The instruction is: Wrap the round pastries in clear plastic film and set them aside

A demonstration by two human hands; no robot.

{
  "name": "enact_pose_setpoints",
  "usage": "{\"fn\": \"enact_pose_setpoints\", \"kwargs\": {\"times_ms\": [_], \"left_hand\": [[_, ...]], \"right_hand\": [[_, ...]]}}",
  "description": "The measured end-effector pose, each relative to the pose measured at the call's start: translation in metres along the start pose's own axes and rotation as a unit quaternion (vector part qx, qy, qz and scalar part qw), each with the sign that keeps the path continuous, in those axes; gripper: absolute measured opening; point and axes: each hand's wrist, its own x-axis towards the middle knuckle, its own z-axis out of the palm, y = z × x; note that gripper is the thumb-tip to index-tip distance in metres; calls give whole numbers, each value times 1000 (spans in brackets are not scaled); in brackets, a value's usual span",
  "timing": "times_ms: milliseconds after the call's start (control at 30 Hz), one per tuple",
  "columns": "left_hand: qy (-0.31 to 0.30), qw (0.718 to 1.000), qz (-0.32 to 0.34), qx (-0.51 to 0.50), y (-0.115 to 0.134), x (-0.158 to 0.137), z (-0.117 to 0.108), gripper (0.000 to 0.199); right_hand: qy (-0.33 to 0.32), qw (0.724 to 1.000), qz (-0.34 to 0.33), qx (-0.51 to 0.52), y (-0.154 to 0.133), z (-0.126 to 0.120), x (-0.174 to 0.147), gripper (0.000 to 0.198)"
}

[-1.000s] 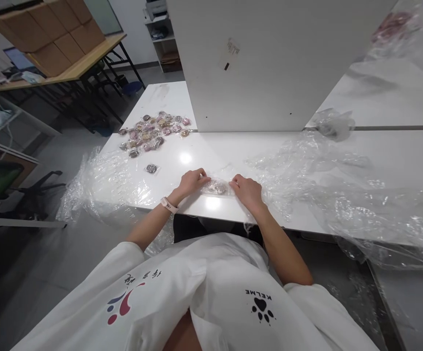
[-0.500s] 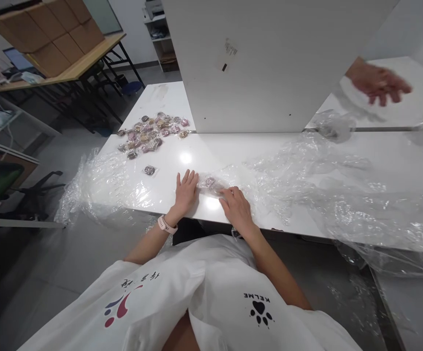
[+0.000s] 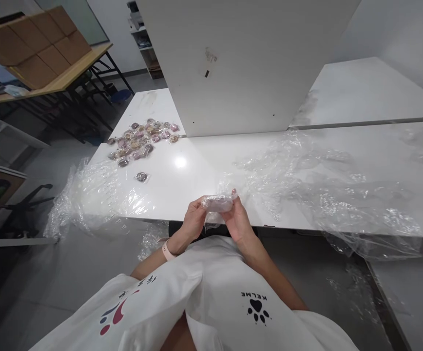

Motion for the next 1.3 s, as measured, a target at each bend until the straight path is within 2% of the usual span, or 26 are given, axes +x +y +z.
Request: {"fn": "enact_pose_setpoints", "kwargs": {"times_ms": [67, 133, 233, 300, 367, 433, 500, 600, 667, 733, 767, 800, 833, 867, 900, 933, 967, 1000, 1033, 1100, 1167, 1233, 1300], "left_hand": [[37, 999, -29, 12, -2, -2, 0, 38], [85, 994, -53, 32, -3, -2, -1, 37], [126, 987, -53, 89, -2, -1, -4, 27], [145, 979, -26, 142, -1, 0, -9, 19], [144, 971, 3, 191, 0, 2, -13, 15], [116, 967, 15, 226, 0, 2, -15, 12], [72, 966, 7, 250, 2, -2, -15, 9], [15, 963, 7, 269, 5, -10, -15, 10], [19, 955, 28, 295, 6, -14, -23, 20], [77, 924, 67, 368, 4, -16, -39, 24], [112, 899, 88, 413, 1, -15, -49, 25], [142, 871, 109, 458, -2, -14, -59, 24], [162, 842, 131, 497, -5, -13, -68, 25], [173, 816, 155, 530, -10, -11, -75, 24], [179, 790, 180, 558, -14, -8, -80, 22], [186, 764, 203, 583, -19, -6, -83, 21], [196, 737, 223, 608, -24, -3, -85, 20], [207, 708, 237, 632, -29, -1, -84, 19], [219, 682, 247, 652, -33, 1, -83, 18], [234, 648, 253, 679, -39, 4, -80, 19], [235, 636, 255, 689, -41, 5, -79, 19], [234, 630, 255, 695, -41, 5, -79, 20], [233, 623, 256, 701, -41, 5, -80, 20]], "right_hand": [[23, 1000, 21, 1, 1, -1, 6, 42], [10, 999, 23, -45, 1, -2, 8, 46], [-91, 980, -33, -176, -6, -2, 0, 52], [-165, 938, -95, -290, -13, -1, -11, 54], [-217, 874, -141, -411, -20, 1, -21, 56], [-251, 815, -159, -497, -25, 3, -30, 65], [-276, 783, -158, -535, -28, 3, -35, 68], [-273, 764, -150, -565, -44, -6, -36, 65], [-244, 770, -138, -573, -70, -20, -33, 57], [-178, 809, -165, -535, -111, -40, -22, 46], [-123, 836, -203, -495, -137, -52, -13, 42], [-46, 857, -279, -431, -166, -65, -1, 38], [25, 858, -355, -370, -197, -77, 14, 41], [105, 838, -430, -318, -229, -89, 32, 46], [180, 814, -478, -277, -261, -100, 52, 48], [240, 812, -465, -258, -291, -109, 74, 42], [279, 830, -397, -275, -318, -115, 96, 30], [317, 835, -325, -312, -340, -120, 118, 28], [327, 835, -293, -331, -357, -122, 139, 33], [340, 822, -254, -380, -373, -122, 178, 39], [335, 796, -258, -432, -367, -120, 210, 40], [318, 757, -273, -501, -346, -119, 234, 37], [281, 697, -311, -581, -323, -122, 249, 37]]}}
